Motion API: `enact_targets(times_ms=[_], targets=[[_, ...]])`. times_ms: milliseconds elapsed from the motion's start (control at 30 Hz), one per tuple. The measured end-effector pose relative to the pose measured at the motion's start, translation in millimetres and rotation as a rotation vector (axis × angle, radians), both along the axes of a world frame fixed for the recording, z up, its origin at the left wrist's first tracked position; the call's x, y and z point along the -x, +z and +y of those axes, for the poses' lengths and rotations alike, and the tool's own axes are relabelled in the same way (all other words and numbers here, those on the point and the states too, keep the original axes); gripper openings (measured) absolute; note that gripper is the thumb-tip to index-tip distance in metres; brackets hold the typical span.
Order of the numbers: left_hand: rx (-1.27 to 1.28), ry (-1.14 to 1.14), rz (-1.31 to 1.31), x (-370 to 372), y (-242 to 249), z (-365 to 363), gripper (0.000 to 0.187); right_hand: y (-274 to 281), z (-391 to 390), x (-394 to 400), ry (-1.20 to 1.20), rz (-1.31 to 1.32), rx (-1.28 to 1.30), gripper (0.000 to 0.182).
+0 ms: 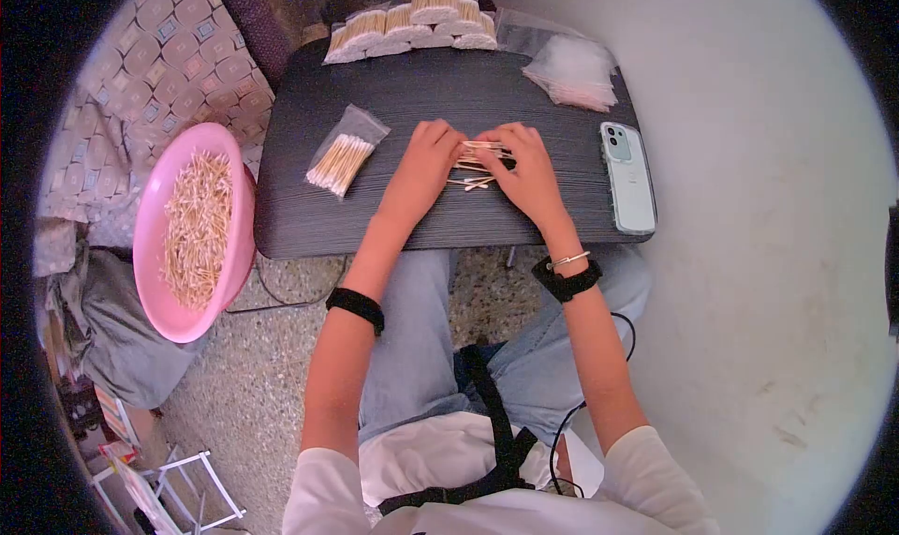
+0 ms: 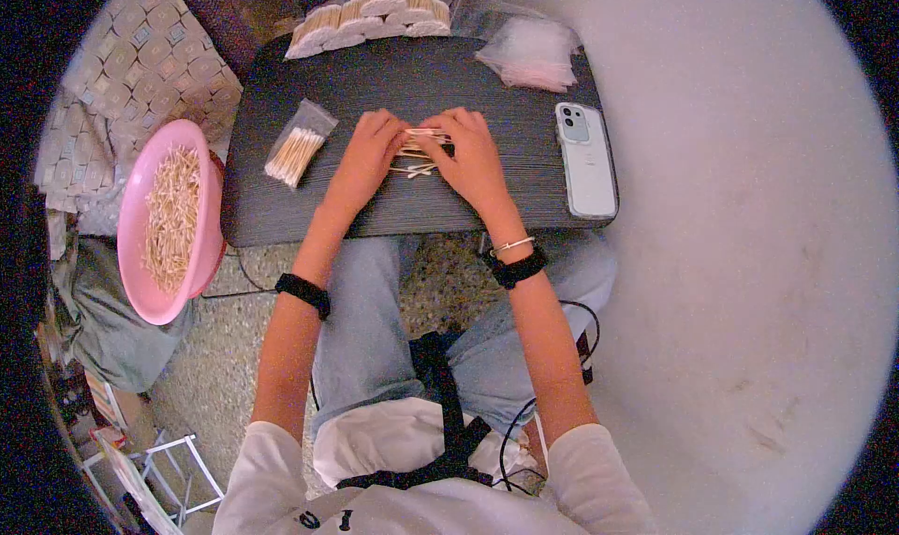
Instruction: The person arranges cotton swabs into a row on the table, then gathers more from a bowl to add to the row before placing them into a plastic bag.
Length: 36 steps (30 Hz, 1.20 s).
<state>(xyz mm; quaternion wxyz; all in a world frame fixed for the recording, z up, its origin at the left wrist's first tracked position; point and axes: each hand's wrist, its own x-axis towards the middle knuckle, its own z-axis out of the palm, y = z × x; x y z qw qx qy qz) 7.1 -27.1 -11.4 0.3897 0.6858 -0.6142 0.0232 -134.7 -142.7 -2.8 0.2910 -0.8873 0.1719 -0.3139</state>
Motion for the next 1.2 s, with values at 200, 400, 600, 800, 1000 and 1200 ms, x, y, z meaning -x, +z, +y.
enact_targets(times_ms=[200,400,600,800,1000,1200], targets=[[-0.017,-0.006,-0.009,-1,3,-1,0.021,-2,0,0,-0.011,-0.005,0.003,0.020],[0.038,-0.024,0.108,-1,7,1,0.024,-5,-4,-7,-0.057,0.012,0.006,0.019],[0.069,-0.006,0.170,-2,6,2,0.023,-3,-3,-13,-0.096,0.023,0.029,0.022],[0.065,0.003,0.161,-2,7,2,0.019,-3,-1,-11,-0.127,0.031,0.063,0.025],[0.063,0.016,0.193,-8,4,3,0.015,-2,-1,-12,-0.107,0.057,0.082,0.025],[0.060,0.039,0.300,-6,6,4,0.014,2,2,-9,-0.006,-0.001,0.091,0.019]])
